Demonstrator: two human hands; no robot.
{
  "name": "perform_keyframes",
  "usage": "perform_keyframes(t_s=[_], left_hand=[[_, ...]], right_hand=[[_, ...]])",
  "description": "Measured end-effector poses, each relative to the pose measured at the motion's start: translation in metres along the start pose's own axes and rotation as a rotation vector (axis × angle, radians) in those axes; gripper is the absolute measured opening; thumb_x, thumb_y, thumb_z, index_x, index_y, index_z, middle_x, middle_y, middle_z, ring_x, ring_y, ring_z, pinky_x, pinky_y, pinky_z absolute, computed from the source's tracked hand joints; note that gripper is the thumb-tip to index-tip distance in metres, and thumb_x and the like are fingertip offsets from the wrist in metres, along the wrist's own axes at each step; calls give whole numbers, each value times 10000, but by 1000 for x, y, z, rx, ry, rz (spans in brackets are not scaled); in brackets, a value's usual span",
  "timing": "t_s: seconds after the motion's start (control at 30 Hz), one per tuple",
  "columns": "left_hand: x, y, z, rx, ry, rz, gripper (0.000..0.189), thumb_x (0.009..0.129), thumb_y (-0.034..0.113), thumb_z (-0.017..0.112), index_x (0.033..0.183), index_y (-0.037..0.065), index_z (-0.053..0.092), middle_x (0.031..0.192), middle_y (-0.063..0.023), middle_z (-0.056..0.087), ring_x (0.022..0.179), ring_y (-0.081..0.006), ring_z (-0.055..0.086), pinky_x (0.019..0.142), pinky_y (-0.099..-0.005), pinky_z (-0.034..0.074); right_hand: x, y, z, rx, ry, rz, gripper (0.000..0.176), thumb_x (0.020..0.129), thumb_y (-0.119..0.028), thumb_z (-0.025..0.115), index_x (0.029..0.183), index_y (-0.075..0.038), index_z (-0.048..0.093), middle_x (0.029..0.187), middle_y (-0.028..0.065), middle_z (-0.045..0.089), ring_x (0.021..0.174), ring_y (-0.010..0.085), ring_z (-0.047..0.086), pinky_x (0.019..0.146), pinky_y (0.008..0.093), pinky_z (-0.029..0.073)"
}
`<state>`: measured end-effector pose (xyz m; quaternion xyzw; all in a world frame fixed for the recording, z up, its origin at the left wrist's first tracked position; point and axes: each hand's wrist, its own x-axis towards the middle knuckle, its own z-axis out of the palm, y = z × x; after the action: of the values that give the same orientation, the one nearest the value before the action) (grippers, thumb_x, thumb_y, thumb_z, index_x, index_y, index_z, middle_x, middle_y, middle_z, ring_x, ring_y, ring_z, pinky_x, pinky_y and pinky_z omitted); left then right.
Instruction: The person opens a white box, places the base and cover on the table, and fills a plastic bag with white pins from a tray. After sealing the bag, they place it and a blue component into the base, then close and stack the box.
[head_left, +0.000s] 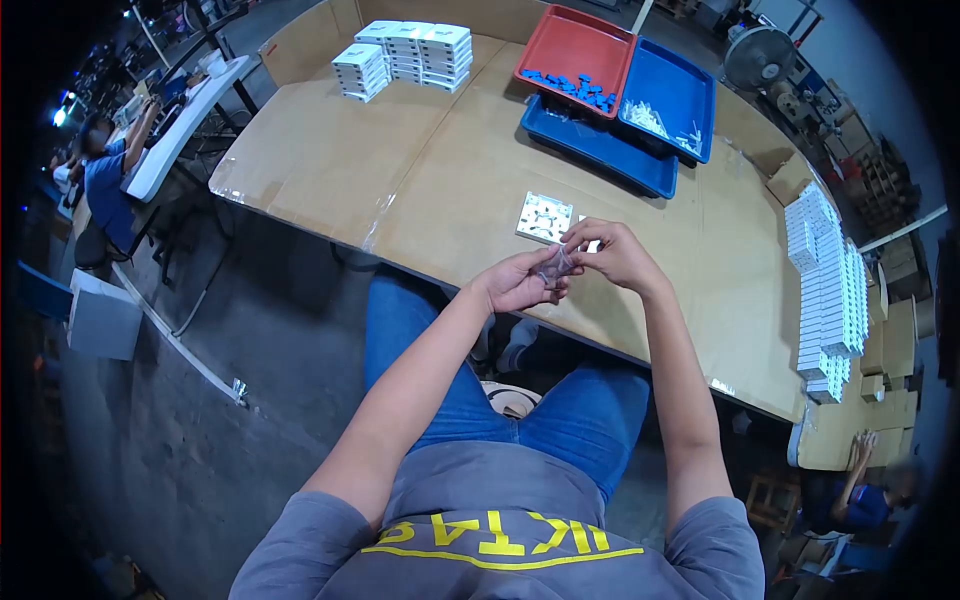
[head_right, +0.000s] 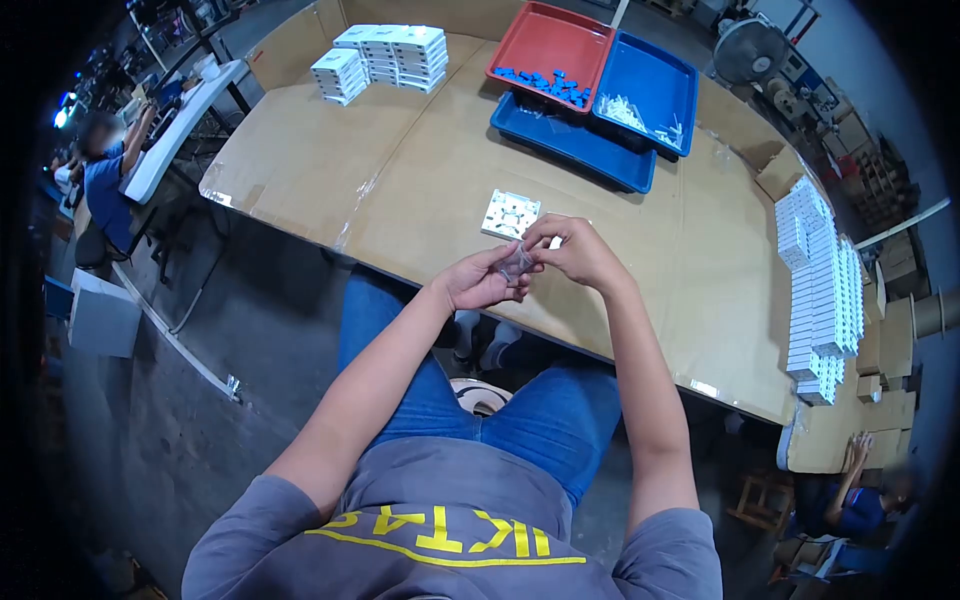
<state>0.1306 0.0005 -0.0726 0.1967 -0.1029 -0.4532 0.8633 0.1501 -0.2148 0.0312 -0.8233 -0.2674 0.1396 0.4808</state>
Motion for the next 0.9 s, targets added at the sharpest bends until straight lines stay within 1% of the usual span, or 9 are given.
perform_keyframes(t_s=[0.1, 0.2, 0.3, 0.4, 0.5, 0.57, 0.67, 0.8, 0.9], left_hand=[[1, -1, -2, 29, -7, 5, 391, 1103, 410, 516, 1300, 86, 612, 1181, -62, 671, 965, -160, 637, 891, -327, 529], [2, -1, -6, 21, -39, 9, 388, 1104, 406, 517, 1301, 86, 612, 1174, -72, 673, 964, -162, 637, 887, -325, 527], [-1, 3, 6, -11, -20, 16, 383, 1104, 412, 513, 1293, 96, 619, 1149, -74, 683, 969, -164, 638, 893, -327, 528], [-3, 2, 9, -38, -1, 13, 382, 1104, 428, 506, 1277, 114, 636, 1135, -66, 695, 971, -166, 639, 902, -334, 535], [2, -5, -11, -59, -37, 22, 380, 1111, 433, 480, 1280, 131, 637, 1148, -72, 696, 979, -177, 634, 927, -362, 526], [3, -6, -21, -71, -30, 19, 367, 1123, 415, 445, 1295, 140, 617, 1168, -88, 682, 993, -194, 618, 964, -404, 496], [1, 0, -8, -36, -63, 19, 369, 1123, 419, 441, 1284, 141, 622, 1165, -80, 688, 995, -188, 616, 962, -399, 498], [-2, 2, 1, -61, -8, -3, 361, 1125, 413, 438, 1283, 142, 615, 1164, -61, 682, 989, -181, 608, 957, -395, 494], [3, -3, -11, -25, 7, -3, 351, 1120, 411, 448, 1274, 139, 607, 1121, -37, 665, 967, -174, 588, 954, -392, 487]], right_hand=[[7, 1, -6, -37, -148, 75, 160, 929, -59, 709, 1056, 25, 758, 1188, 95, 717, 1028, 192, 673, 863, 317, 555], [7, -2, -6, 4, -247, 88, 197, 989, -115, 671, 1115, 10, 757, 1189, 94, 723, 1080, 186, 663, 926, 329, 544], [4, -7, -7, -44, -136, 122, 285, 1063, -226, 603, 1197, -12, 737, 1174, 96, 728, 1075, 159, 654, 945, 328, 535], [2, -4, -1, 21, -92, 108, 384, 1111, -324, 527, 1261, -20, 707, 1138, 97, 735, 1049, 146, 646, 949, 324, 528], [5, 5, 13, 53, -248, 230, 418, 1130, -343, 485, 1303, -20, 686, 1128, 99, 737, 1054, 158, 645, 973, 328, 513], [4, -2, 11, 66, -243, 252, 432, 1134, -356, 471, 1305, -18, 679, 1127, 94, 737, 1048, 159, 646, 972, 327, 512], [6, -6, 7, 30, -188, 187, 443, 1137, -370, 457, 1287, -16, 679, 1123, 84, 740, 1017, 150, 649, 941, 321, 523], [7, -8, 6, 34, -140, 134, 449, 1138, -376, 450, 1253, -12, 685, 1114, 70, 742, 964, 143, 654, 880, 318, 544], [8, -3, 10, 137, -278, 258, 435, 1136, -361, 463, 1251, -9, 690, 1094, 67, 744, 963, 146, 657, 876, 324, 549]])
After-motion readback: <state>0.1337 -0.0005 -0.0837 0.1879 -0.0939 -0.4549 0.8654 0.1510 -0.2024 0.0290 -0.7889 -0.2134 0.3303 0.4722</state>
